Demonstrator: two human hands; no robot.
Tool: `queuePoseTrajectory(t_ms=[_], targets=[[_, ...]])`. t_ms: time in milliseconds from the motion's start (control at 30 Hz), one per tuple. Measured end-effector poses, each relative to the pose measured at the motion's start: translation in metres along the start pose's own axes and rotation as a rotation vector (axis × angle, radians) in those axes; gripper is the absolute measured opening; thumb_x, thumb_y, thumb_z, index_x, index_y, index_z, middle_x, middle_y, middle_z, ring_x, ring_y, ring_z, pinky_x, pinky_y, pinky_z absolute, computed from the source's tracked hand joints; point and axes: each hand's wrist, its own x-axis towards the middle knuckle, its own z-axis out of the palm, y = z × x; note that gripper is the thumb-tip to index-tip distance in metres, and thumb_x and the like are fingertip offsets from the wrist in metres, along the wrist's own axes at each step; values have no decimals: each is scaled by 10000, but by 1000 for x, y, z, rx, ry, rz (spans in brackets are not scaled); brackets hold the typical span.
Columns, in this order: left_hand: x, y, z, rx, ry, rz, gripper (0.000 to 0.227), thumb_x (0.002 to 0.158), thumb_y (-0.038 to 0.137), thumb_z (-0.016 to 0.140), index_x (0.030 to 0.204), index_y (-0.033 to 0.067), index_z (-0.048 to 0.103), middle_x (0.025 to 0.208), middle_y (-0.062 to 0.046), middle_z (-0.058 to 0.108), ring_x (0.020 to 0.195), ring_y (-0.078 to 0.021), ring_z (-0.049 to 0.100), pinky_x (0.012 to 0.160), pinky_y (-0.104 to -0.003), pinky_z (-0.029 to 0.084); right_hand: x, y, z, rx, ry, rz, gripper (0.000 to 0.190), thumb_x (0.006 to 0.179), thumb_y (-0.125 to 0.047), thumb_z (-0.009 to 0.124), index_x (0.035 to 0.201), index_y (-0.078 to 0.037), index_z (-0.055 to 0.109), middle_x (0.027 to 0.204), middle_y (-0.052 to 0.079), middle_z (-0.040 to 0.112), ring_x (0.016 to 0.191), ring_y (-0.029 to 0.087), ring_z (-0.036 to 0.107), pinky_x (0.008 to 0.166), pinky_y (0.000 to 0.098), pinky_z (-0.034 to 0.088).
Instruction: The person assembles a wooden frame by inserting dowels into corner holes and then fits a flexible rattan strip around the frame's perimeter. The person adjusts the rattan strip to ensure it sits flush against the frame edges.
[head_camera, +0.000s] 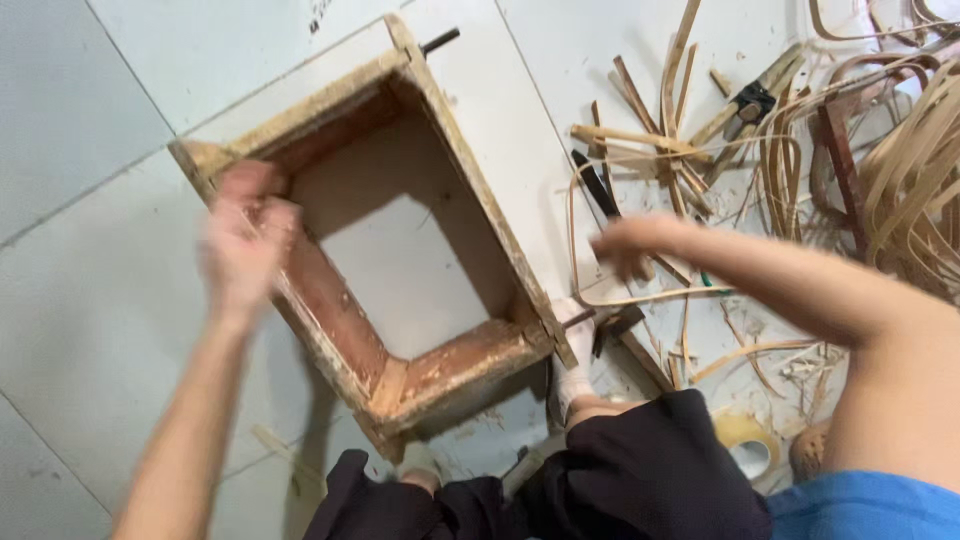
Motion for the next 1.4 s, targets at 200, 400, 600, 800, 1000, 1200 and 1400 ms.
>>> queuePoseTrajectory(t_ms=[200,400,600,800,1000,1200,1400], targets=[[112,-76,-36,-130,141,-533,475,1051,455,649,1373,119,553,1383,-105,577,1285,-230,522,1048,-444,399,46,49,-222,-195,1387,43,197,1052,-69,561,1211,-113,669,942,113,678,819,255,644,710,418,511],[128,-120,-30,-382,172,-741,333,891,310,687,1100,51,703,1096,-131,701,969,-268,687,793,-441,579,72,31,-277,-415,1683,-54,358,951,-63,619,1263,-235,647,1003,-8,674,997,200,630,900,355,483],[128,-114,-36,-267,101,-837,339,849,300,630,1124,121,715,1084,-98,704,969,-231,681,785,-422,575,88,29,-282,-464,1658,-208,433,1038,-71,590,1453,-192,600,1103,19,687,1005,182,619,940,319,478],[122,-118,-26,-533,188,-666,304,898,275,656,1086,38,687,1081,-143,690,960,-258,684,791,-409,604,98,-18,-293,-459,1457,-155,441,985,-66,575,1425,-62,563,1018,55,700,967,212,646,892,368,505],[120,-123,-29,-444,198,-731,290,854,257,651,1058,53,687,997,-110,698,901,-233,711,727,-416,614,106,-31,-325,-257,1049,61,197,983,-105,597,1144,-17,671,902,132,703,842,286,685,746,440,553],[125,-134,-21,-566,298,-579,246,806,185,730,968,4,691,938,-101,705,814,-202,703,709,-356,606,118,-23,-348,-198,940,-1,102,815,-87,630,819,-19,706,891,178,706,842,326,705,720,442,590],[125,-157,-16,-519,413,-623,227,774,182,741,814,-20,646,799,-72,670,657,-186,651,581,-363,562,114,-39,-307,-212,1512,-57,190,894,-130,658,1052,-38,709,891,177,715,823,336,692,684,475,557]])
